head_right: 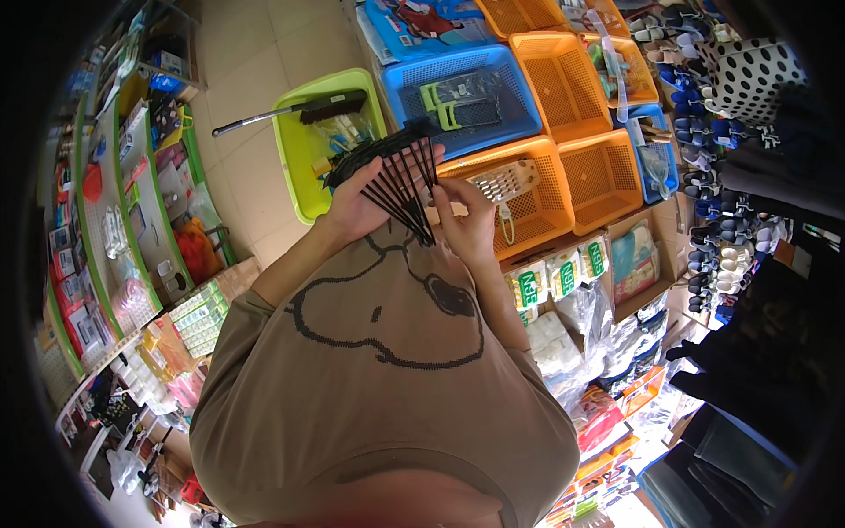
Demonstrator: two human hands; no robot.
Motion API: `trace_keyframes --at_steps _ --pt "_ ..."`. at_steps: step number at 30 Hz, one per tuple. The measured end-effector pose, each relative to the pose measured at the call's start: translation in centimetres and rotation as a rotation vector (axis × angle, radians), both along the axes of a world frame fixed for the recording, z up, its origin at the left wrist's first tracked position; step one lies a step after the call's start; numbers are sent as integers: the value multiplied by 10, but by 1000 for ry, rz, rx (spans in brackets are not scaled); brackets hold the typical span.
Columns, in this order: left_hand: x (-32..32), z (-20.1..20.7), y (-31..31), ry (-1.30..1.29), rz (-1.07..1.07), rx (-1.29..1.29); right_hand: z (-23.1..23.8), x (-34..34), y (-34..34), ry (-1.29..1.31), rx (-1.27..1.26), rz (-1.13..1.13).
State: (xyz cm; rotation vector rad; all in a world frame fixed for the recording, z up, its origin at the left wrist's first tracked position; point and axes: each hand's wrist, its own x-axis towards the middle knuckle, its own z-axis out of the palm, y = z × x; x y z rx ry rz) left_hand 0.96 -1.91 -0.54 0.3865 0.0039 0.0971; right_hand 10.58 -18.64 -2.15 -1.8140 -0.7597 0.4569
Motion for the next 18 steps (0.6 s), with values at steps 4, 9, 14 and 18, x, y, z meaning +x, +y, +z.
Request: trace_keyframes --at_steps 4,9,14,18 --pt "-1 -3 1 3 25 -17 -3 -1 1 112 118 -35" --pt "-3 -3 3 -8 33 -23 2 -4 5 140 107 -29" --pt "-10 -3 8 5 29 -73 -3 -4 9 121 108 33" --pt "-14 -5 13 55 9 64 -2 -6 13 74 84 52"
